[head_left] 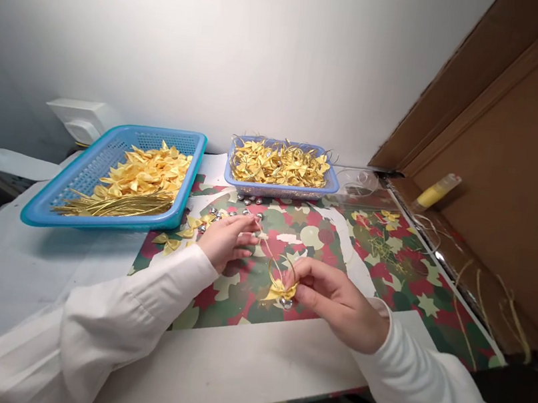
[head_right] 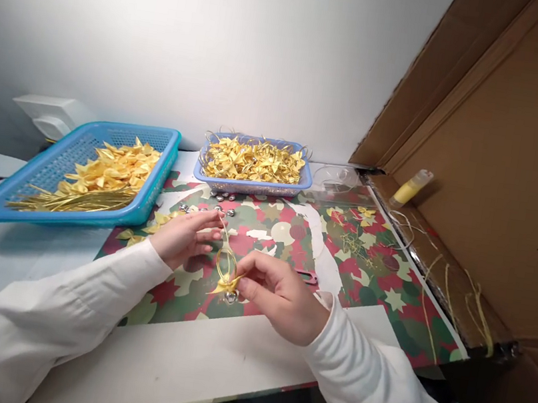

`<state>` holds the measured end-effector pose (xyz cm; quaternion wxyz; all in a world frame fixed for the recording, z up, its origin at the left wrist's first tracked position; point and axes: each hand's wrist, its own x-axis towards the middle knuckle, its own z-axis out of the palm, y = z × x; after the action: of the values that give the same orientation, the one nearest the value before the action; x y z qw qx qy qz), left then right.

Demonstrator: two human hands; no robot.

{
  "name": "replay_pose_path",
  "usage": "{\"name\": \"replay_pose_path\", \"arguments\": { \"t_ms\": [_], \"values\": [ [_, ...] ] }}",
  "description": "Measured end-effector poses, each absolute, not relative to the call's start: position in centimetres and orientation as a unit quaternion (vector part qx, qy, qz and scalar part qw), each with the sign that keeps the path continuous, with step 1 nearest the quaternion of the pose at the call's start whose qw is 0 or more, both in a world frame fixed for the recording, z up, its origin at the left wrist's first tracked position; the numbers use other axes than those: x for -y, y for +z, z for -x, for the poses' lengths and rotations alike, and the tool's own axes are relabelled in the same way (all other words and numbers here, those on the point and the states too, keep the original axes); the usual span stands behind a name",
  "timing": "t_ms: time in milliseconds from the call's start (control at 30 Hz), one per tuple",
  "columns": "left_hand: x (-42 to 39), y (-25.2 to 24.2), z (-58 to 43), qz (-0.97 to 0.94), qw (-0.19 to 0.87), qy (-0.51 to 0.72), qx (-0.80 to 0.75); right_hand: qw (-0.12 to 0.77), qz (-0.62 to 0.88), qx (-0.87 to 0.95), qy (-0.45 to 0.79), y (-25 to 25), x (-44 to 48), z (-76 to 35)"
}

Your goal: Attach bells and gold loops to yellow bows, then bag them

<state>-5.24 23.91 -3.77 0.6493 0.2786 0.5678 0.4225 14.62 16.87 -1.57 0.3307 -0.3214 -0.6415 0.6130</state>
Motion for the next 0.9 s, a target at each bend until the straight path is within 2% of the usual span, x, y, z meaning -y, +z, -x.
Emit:
{"name": "replay_pose_path", "arguments": {
  "t_ms": [100, 267, 433, 533, 633, 767, 900],
  "values": [
    [-22.6, -4.3, 6.0, -0.319, 0.620, 0.388, -0.603, 0.356, 0.288, 0.661, 0.594, -1.7, -18.0, -14.8],
    [-19.0, -3.9, 6.9, -0.425, 0.474, 0.430, -0.640, 0.388, 0.237, 0.723, 0.520, -1.8, -19.2, -14.6],
    [-16.1, -2.6, 6.4, -0.603, 0.589, 0.315, -0.437, 0.397, 0.194, 0.750, 0.492, -2.2, -20.0, -14.1],
    [-15.7, -2.3, 5.6, -0.609, 0.583, 0.332, -0.424, 0.379, 0.177, 0.766, 0.488, -2.5, -20.4, -13.9],
    [-15.9, -2.7, 5.4, -0.654, 0.496, 0.346, -0.454, 0.403, 0.227, 0.785, 0.412, -2.7, -20.2, -13.7],
    [-16.2, -3.4, 5.7, -0.732, 0.293, 0.379, -0.485, 0.469, 0.305, 0.803, 0.206, -2.9, -19.0, -13.1],
    [-16.2, -3.7, 5.6, -0.772, 0.184, 0.366, -0.486, 0.440, 0.344, 0.825, 0.085, -3.3, -18.0, -12.4]
  ]
}}
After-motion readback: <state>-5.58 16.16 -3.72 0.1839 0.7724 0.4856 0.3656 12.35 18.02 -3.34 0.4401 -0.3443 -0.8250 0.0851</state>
